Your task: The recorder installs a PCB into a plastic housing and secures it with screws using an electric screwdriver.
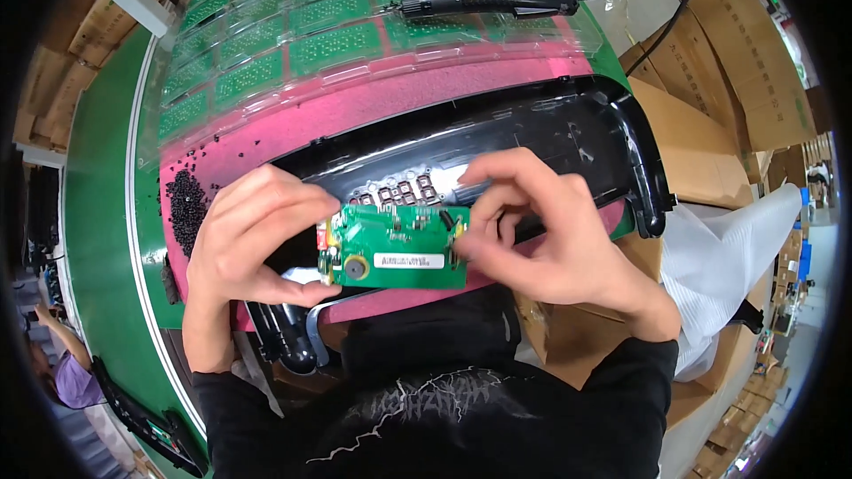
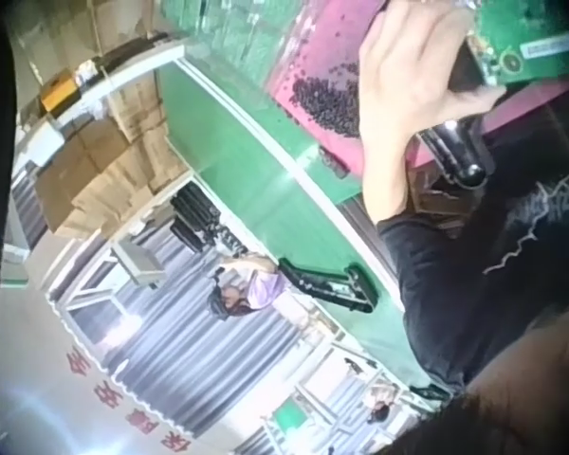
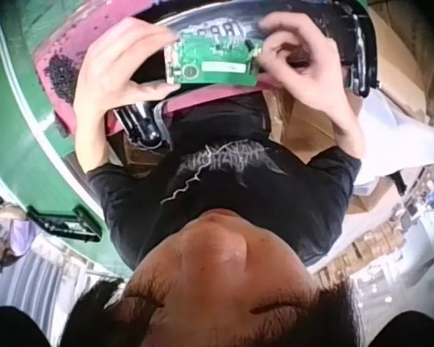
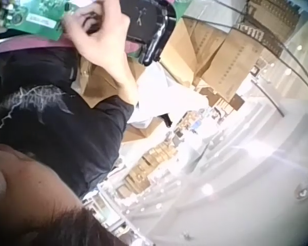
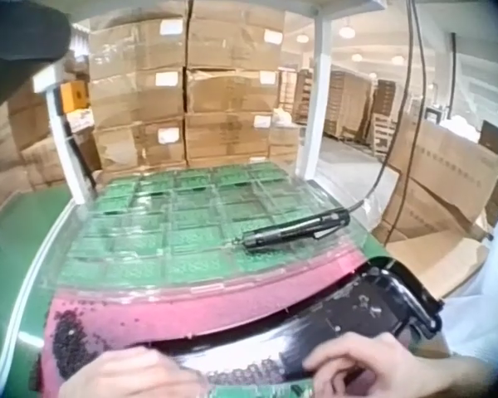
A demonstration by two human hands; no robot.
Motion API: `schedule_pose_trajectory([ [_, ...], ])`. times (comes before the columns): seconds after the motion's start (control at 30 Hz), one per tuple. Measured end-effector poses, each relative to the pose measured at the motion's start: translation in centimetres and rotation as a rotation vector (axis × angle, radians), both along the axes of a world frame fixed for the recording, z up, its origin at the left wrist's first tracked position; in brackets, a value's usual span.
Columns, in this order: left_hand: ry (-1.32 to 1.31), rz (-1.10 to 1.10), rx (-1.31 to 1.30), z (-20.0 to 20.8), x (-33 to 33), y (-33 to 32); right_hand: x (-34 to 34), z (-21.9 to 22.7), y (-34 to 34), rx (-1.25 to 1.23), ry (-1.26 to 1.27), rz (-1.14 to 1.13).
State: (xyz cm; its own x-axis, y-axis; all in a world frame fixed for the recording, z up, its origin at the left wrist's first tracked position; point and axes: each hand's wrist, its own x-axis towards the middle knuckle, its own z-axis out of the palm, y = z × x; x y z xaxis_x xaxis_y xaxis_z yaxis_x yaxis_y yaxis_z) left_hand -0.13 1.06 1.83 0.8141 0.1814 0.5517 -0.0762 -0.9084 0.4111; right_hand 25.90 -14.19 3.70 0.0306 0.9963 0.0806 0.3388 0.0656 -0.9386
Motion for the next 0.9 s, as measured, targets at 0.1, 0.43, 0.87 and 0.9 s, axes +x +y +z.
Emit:
schedule_pose_trajectory([
  [0.1,-0.021,-0.117,0.022,-0.4,0.5,-0.5,0.3,-0.3,-0.6,-0.053,-0.199,0.082],
  [0.43,-0.039,-0.161,-0.03,-0.4,0.8,-0.9,0.6,-1.0,-0.8,-0.03,-0.129,0.111],
  [0.87,0.16,0.148,-0.15,-0.8,0.2,-0.3,3.8,-3.6,3.4,0.152,-0.286,0.221],
  [0.9,0.23,0.21,-0.198,-1.0,0.1,-0.4,3.9,-3.9,3.7,0.154,-0.309,0.216],
])
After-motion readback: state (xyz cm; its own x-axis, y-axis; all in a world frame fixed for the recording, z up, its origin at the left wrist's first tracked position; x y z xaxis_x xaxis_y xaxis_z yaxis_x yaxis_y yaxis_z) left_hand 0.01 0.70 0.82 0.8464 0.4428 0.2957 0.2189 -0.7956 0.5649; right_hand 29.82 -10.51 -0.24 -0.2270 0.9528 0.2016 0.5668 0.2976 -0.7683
